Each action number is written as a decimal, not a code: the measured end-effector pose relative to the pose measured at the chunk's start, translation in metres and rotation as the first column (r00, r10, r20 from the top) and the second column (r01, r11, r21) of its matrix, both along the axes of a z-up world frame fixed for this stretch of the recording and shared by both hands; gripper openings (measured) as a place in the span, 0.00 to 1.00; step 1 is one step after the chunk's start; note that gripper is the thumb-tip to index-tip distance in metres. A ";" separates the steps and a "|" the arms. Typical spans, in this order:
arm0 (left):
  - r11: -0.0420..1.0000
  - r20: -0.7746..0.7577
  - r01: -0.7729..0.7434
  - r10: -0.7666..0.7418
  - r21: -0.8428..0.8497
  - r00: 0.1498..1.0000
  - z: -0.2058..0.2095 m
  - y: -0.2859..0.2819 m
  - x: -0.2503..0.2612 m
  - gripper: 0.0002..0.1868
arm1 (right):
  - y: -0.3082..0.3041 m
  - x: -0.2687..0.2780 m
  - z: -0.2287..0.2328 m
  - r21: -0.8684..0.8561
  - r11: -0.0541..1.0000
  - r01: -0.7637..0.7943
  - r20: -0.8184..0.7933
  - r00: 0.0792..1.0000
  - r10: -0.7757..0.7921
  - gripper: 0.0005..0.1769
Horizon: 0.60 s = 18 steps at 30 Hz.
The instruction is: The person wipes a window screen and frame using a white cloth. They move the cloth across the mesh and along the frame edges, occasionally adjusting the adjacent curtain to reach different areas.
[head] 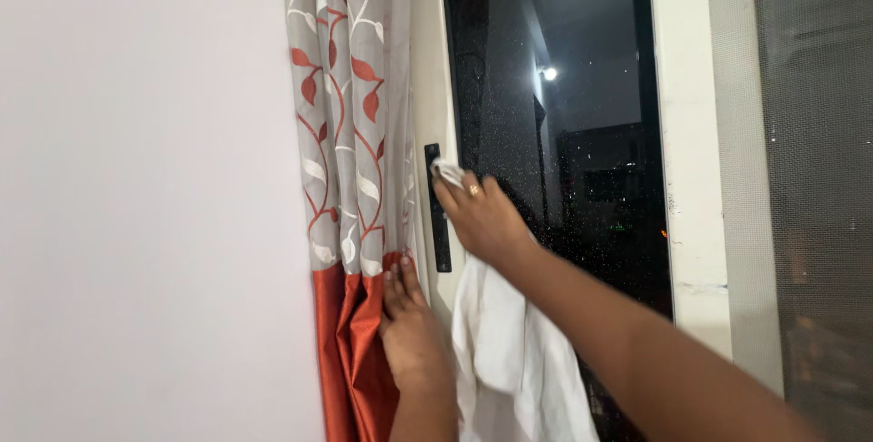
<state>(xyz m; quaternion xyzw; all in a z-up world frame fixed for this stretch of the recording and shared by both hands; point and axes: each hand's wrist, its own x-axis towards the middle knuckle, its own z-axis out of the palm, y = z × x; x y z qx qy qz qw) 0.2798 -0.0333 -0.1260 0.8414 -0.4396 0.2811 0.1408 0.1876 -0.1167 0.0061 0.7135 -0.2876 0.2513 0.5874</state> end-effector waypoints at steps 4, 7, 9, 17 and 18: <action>0.996 0.039 -0.089 0.089 -0.007 0.995 0.002 -0.006 -0.003 0.44 | 0.007 0.002 0.024 -0.009 0.996 -0.089 -0.054 0.995 0.088 0.30; 0.996 0.042 -0.085 0.084 0.021 0.996 -0.002 -0.007 -0.003 0.43 | 0.013 0.012 0.013 -0.149 0.986 -0.070 -0.055 0.997 0.062 0.29; 0.995 0.067 -0.090 0.086 0.047 0.994 0.002 -0.005 -0.002 0.44 | 0.014 0.017 0.006 -0.148 0.984 -0.094 -0.015 0.996 0.093 0.28; 0.984 0.111 -0.118 0.103 0.131 0.988 0.005 0.002 -0.005 0.49 | 0.009 0.007 -0.034 -0.030 0.973 -0.228 -0.001 0.974 0.228 0.28; 0.988 0.096 -0.109 0.098 0.110 0.990 0.006 0.002 -0.006 0.48 | 0.009 0.006 -0.039 -0.037 0.975 -0.220 -0.001 0.975 0.220 0.30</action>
